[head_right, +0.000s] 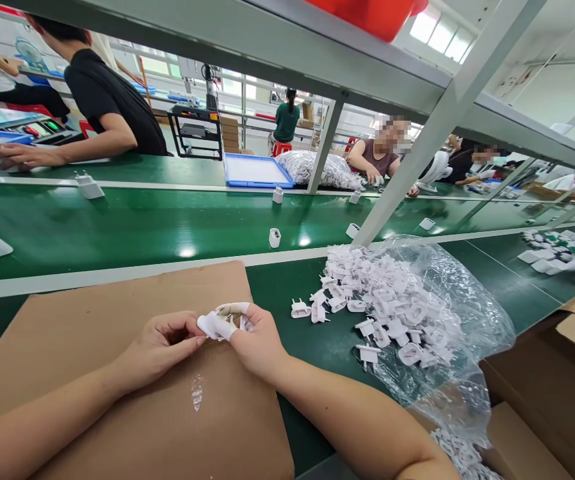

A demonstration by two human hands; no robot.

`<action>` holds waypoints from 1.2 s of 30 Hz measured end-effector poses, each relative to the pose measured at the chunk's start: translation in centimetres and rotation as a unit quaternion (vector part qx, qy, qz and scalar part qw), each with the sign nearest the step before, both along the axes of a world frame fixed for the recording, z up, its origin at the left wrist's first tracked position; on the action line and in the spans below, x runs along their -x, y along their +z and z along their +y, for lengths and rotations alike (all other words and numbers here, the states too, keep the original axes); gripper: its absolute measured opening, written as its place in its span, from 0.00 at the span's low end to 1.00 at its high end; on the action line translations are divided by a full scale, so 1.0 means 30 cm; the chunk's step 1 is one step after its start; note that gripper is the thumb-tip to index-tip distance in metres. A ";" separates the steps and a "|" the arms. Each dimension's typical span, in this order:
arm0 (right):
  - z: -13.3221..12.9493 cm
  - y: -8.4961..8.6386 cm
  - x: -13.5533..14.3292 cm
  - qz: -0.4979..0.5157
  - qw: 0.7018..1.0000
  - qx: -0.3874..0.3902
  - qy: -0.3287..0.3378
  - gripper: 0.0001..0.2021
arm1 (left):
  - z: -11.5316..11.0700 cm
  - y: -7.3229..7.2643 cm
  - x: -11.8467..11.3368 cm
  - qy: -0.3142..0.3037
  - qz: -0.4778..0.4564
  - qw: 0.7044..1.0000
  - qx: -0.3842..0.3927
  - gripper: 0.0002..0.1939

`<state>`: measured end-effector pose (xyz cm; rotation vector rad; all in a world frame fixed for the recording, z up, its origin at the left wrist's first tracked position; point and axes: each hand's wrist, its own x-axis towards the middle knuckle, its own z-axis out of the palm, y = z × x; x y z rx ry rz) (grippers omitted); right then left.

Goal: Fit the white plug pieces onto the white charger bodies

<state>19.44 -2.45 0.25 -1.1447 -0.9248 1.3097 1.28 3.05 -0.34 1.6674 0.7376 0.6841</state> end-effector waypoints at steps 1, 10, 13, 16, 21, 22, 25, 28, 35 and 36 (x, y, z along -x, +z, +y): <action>-0.001 -0.001 0.000 0.000 1.000 -0.001 0.002 0.17 | 0.000 0.001 0.000 -0.001 0.000 1.000 -0.007 0.12; -0.014 -0.003 0.006 -0.053 0.997 -0.048 -0.025 0.16 | 0.003 -0.020 -0.007 0.028 0.032 0.999 -0.028 0.10; -0.018 -0.008 0.006 -0.088 0.991 -0.094 -0.037 0.12 | 0.006 -0.030 -0.007 0.040 0.039 0.998 -0.025 0.10; -0.020 -0.016 0.005 -0.133 0.981 -0.136 -0.044 0.09 | 0.004 -0.033 -0.009 0.051 0.041 0.998 -0.017 0.09; -0.025 -0.031 0.000 -0.181 0.965 -0.186 -0.045 0.08 | -0.007 -0.032 -0.014 0.057 0.041 0.997 -0.021 0.10; -0.026 -0.030 -0.003 -0.188 0.961 -0.197 -0.046 0.08 | -0.007 -0.032 -0.013 0.061 0.044 0.997 -0.024 0.10; -0.020 -0.014 -0.019 -0.190 0.954 -0.219 -0.075 0.09 | 0.002 -0.032 -0.007 0.095 0.065 0.993 -0.020 0.10; -0.009 0.009 -0.043 -0.190 0.949 -0.221 -0.119 0.09 | 0.017 -0.026 -0.005 0.129 0.065 0.989 0.018 0.11; -0.033 0.027 -0.062 -0.464 0.862 -0.190 0.074 0.14 | 0.003 -0.014 -0.031 0.186 0.022 0.980 0.065 0.19; -0.040 0.029 -0.058 -0.515 0.832 -0.177 0.104 0.15 | 0.000 -0.015 -0.032 0.187 0.028 0.980 0.068 0.20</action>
